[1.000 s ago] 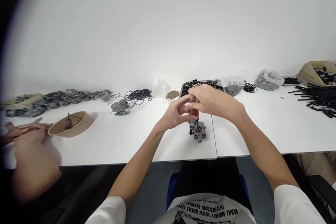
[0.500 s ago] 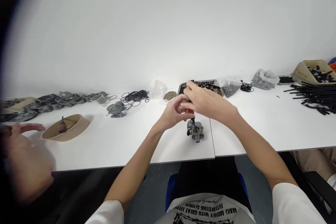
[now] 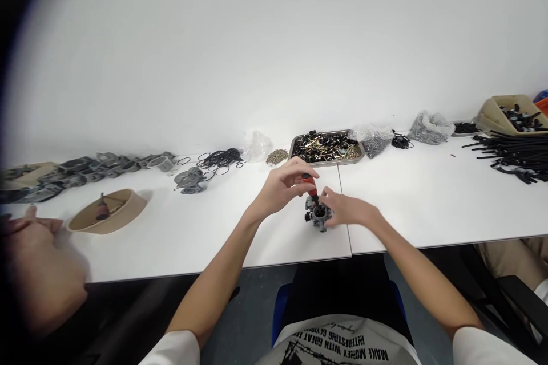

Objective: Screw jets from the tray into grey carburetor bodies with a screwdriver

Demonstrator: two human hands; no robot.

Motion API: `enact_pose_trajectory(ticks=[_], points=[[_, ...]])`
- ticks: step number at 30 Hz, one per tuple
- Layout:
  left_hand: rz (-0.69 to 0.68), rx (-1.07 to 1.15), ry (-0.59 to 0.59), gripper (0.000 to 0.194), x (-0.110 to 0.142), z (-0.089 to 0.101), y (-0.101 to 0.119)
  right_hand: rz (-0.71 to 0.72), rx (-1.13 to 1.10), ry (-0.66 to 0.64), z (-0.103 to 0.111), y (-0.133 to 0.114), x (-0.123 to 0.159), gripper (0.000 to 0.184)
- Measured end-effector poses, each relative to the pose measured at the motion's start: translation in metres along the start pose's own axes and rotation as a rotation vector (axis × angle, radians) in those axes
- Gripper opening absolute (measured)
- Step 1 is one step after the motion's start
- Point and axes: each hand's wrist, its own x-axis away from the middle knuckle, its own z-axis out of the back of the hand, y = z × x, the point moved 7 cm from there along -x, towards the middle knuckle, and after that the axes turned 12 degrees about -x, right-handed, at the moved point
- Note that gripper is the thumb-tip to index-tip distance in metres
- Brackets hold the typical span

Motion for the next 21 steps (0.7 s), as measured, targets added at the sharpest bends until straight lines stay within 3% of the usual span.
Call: enact_pose_trajectory(ticks=[3, 7, 9, 12, 16, 19, 21], points=[[0.050, -0.018, 0.042, 0.020, 0.001, 0.000, -0.005, 0.041, -0.064, 0.144, -0.018, 0.002, -0.007, 0.042], [0.089, 0.044, 0.080, 0.013, 0.003, 0.010, -0.007, 0.083, -0.135, 0.263, -0.023, 0.004, -0.002, 0.032], [0.088, 0.066, 0.148, 0.014, 0.005, 0.025, -0.007, 0.109, -0.200, 0.270, -0.023, 0.007, 0.003, 0.037], [0.018, 0.081, 0.350, 0.013, 0.013, 0.058, -0.003, 0.103, -0.317, 0.307, -0.015, 0.017, 0.008, 0.034], [-0.034, 0.066, 0.534, 0.009, 0.029, 0.090, -0.003, 0.033, -0.343, 0.214, -0.005, 0.022, -0.004, 0.030], [-0.015, 0.060, 0.554, 0.010, 0.037, 0.096, -0.006, -0.018, -0.345, 0.076, -0.003, 0.017, -0.020, 0.019], [-0.012, 0.074, 0.551, 0.011, 0.041, 0.096, -0.006, -0.054, -0.371, 0.057, 0.000, 0.016, -0.029, 0.010]])
